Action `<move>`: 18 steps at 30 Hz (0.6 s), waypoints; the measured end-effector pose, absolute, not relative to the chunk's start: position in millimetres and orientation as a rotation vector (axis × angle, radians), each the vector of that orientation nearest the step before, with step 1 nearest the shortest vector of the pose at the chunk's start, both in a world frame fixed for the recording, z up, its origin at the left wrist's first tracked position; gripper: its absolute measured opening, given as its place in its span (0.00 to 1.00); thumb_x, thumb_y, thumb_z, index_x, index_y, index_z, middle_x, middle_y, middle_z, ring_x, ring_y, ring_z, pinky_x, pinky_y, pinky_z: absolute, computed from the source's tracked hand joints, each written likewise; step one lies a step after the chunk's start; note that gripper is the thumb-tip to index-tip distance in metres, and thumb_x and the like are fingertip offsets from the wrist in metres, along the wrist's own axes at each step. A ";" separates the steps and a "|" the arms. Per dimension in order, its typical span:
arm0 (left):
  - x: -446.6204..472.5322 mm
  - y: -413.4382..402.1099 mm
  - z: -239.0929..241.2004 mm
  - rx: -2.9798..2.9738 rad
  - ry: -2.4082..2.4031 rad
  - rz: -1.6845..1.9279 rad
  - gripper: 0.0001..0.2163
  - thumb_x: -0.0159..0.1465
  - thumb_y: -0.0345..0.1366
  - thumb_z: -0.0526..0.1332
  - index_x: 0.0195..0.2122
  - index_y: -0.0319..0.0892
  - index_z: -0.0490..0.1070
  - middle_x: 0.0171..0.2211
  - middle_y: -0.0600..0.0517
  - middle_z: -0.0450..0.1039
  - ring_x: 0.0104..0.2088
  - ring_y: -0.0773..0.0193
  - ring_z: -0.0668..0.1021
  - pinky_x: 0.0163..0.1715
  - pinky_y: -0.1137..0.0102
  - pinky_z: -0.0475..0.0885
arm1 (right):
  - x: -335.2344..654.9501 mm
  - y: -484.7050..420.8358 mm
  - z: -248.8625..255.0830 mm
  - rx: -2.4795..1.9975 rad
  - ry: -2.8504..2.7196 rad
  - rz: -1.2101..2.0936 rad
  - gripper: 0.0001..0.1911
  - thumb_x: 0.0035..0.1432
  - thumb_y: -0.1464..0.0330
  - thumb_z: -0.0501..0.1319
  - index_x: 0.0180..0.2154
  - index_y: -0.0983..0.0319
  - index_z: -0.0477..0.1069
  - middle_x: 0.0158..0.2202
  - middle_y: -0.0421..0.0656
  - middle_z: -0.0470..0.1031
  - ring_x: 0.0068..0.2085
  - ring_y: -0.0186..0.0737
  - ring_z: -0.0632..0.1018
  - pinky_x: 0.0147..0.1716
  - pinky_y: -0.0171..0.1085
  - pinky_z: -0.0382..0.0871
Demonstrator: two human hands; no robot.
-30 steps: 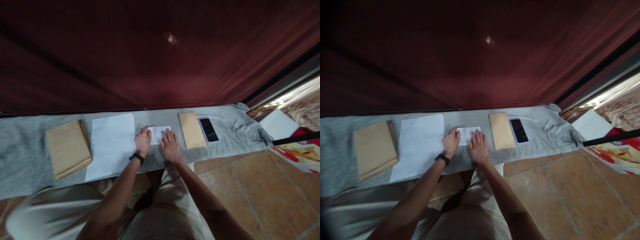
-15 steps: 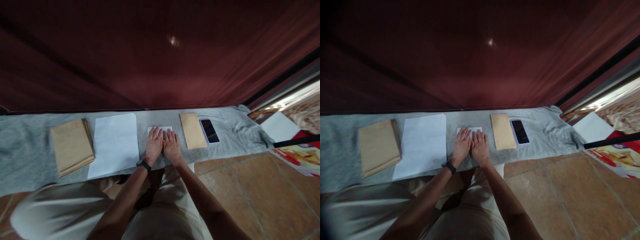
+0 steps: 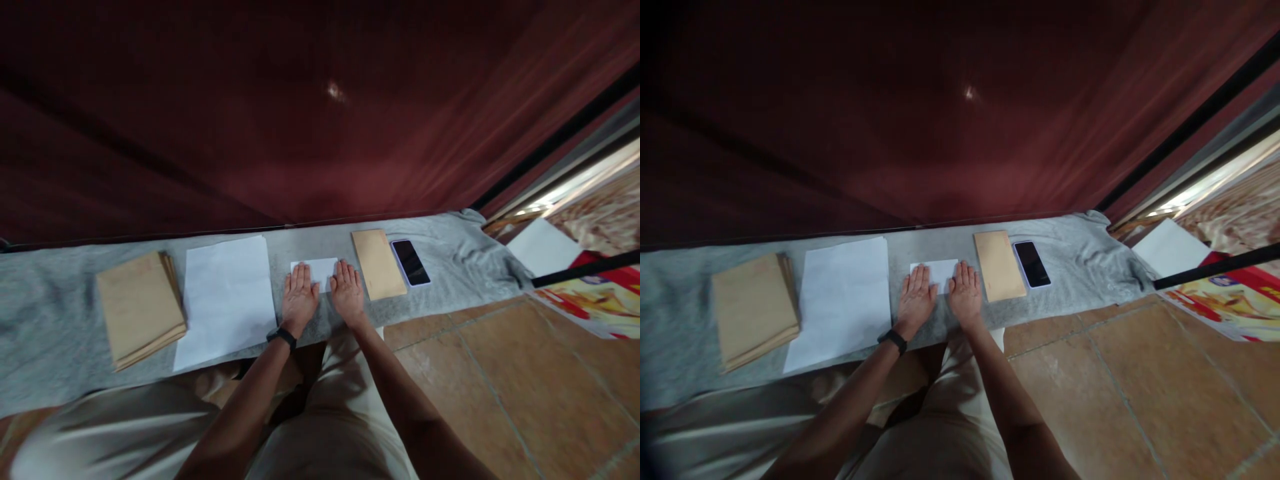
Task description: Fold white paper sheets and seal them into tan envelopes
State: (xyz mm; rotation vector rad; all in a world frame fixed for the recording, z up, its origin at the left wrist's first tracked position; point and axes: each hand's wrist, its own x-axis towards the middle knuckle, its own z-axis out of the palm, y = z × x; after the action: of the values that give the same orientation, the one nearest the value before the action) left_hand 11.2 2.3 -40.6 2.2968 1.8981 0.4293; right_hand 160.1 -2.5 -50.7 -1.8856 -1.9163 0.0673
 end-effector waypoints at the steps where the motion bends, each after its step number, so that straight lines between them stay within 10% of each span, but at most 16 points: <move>1: 11.5 2.4 -40.8 2.299 1.901 0.426 0.29 0.72 0.42 0.46 0.71 0.35 0.51 0.72 0.40 0.51 0.73 0.54 0.52 0.71 0.53 0.47 | 161.3 -1.8 -50.5 -1.893 -1.899 0.050 0.28 0.73 0.66 0.46 0.68 0.71 0.57 0.68 0.58 0.61 0.68 0.53 0.62 0.66 0.55 0.53; 12: 13.0 2.5 -38.4 2.297 1.916 0.417 0.29 0.72 0.41 0.46 0.71 0.31 0.52 0.71 0.38 0.52 0.73 0.53 0.52 0.71 0.54 0.48 | 154.7 14.9 -25.7 -2.126 -1.667 0.254 0.15 0.66 0.69 0.55 0.49 0.70 0.73 0.44 0.60 0.78 0.47 0.53 0.79 0.48 0.47 0.70; 18: 10.6 1.6 -30.0 2.184 1.832 0.552 0.27 0.71 0.41 0.48 0.69 0.33 0.57 0.71 0.39 0.54 0.73 0.53 0.53 0.71 0.53 0.46 | 166.4 18.9 -16.0 -1.934 -1.620 0.453 0.11 0.65 0.69 0.55 0.38 0.63 0.76 0.31 0.43 0.81 0.32 0.39 0.80 0.32 0.33 0.71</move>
State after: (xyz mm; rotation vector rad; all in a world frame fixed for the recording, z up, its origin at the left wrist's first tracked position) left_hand 10.6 1.6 -30.0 2.1841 1.8321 0.5525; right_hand 166.4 18.9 -16.0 -1.9336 -1.6197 0.4525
